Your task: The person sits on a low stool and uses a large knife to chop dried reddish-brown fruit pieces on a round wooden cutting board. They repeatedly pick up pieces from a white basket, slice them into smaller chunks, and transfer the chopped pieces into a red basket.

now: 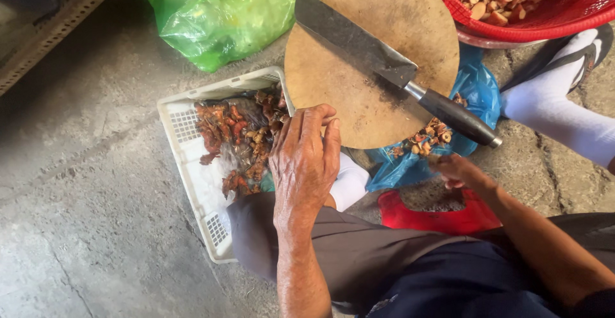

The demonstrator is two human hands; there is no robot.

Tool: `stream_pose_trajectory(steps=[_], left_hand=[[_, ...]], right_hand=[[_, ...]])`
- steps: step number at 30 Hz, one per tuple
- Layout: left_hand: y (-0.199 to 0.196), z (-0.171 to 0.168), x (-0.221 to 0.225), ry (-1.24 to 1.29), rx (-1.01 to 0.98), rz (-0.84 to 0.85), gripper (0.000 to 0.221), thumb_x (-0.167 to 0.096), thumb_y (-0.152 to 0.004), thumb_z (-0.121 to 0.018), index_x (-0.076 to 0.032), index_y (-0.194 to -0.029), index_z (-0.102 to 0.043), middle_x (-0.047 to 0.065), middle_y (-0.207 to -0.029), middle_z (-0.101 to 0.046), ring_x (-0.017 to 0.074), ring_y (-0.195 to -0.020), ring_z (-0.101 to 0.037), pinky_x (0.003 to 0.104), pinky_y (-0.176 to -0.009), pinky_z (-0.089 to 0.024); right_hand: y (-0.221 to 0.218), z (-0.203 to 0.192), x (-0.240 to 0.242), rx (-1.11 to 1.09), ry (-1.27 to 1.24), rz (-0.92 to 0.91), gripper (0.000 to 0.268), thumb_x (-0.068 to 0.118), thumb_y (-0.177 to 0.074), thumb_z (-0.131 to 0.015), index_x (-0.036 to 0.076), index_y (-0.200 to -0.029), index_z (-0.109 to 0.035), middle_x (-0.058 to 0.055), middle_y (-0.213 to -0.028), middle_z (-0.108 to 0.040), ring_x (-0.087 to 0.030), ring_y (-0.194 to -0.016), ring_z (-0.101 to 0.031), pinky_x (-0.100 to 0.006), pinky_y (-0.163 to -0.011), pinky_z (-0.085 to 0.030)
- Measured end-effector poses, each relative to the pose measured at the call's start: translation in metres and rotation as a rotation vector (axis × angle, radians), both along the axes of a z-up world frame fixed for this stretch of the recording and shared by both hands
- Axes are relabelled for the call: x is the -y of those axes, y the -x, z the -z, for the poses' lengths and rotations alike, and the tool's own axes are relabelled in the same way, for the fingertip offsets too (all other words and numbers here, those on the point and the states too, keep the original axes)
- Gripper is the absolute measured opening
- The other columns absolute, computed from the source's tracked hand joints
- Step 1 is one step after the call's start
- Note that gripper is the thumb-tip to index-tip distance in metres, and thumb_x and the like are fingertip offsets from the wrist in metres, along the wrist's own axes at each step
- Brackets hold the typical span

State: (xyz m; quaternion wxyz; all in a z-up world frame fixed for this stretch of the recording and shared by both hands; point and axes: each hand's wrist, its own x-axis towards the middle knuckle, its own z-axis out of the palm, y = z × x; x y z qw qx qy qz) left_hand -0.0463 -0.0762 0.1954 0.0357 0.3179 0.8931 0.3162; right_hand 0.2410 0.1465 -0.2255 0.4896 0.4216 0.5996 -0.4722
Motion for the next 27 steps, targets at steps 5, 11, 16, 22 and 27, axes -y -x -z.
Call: stream_pose_trajectory(steps=[5, 11, 16, 22, 27], left_hand=[[-0.001, -0.002, 0.001, -0.001, 0.003, -0.004, 0.013, -0.012, -0.098, -0.067, -0.009, -0.11, -0.065, 0.006, -0.102, -0.07, 0.027, -0.098, -0.07, 0.041, -0.083, -0.055], [-0.002, 0.001, 0.001, -0.007, -0.016, -0.002, 0.013, -0.013, -0.098, -0.066, -0.009, -0.11, -0.065, 0.006, -0.102, -0.07, 0.0276, -0.097, -0.07, 0.041, -0.084, -0.055], [0.0, 0.006, -0.002, 0.003, -0.031, 0.002, 0.012, -0.015, -0.099, -0.065, -0.009, -0.11, -0.064, 0.007, -0.102, -0.07, 0.0284, -0.095, -0.069, 0.042, -0.084, -0.055], [0.0, 0.014, -0.014, -0.04, -0.032, 0.006, 0.012, -0.016, -0.1, -0.064, -0.01, -0.11, -0.064, 0.006, -0.101, -0.07, 0.0278, -0.095, -0.071, 0.041, -0.083, -0.055], [0.003, 0.027, -0.034, -0.038, -0.054, 0.027, 0.01, -0.019, -0.1, -0.062, -0.012, -0.107, -0.062, 0.006, -0.1, -0.069, 0.0272, -0.092, -0.07, 0.043, -0.083, -0.055]], right_hand=[[-0.012, -0.029, -0.042, -0.855, 0.329, 0.337, 0.06, 0.059, -0.098, -0.045, 0.012, -0.131, -0.06, -0.005, -0.081, -0.064, -0.015, -0.059, -0.06, -0.034, -0.05, -0.054], [-0.036, -0.017, -0.035, -0.247, -0.002, 0.24, 0.044, 0.049, -0.103, -0.045, 0.009, -0.109, -0.059, -0.005, -0.073, -0.057, -0.016, -0.057, -0.057, -0.032, -0.048, -0.05], [-0.015, 0.006, -0.017, -0.168, -0.036, 0.716, 0.031, 0.035, -0.101, -0.058, 0.007, -0.087, -0.056, -0.005, -0.062, -0.053, -0.02, -0.051, -0.055, -0.034, -0.045, -0.044], [-0.013, -0.013, -0.058, -0.308, 0.313, 0.909, 0.028, 0.024, -0.098, -0.067, 0.014, -0.075, -0.054, 0.001, -0.06, -0.05, -0.015, -0.05, -0.053, -0.03, -0.045, -0.041], [-0.016, -0.03, -0.069, -0.384, 0.208, 0.816, 0.027, 0.023, -0.099, -0.069, 0.014, -0.079, -0.054, 0.001, -0.061, -0.049, -0.013, -0.048, -0.048, -0.031, -0.043, -0.039]])
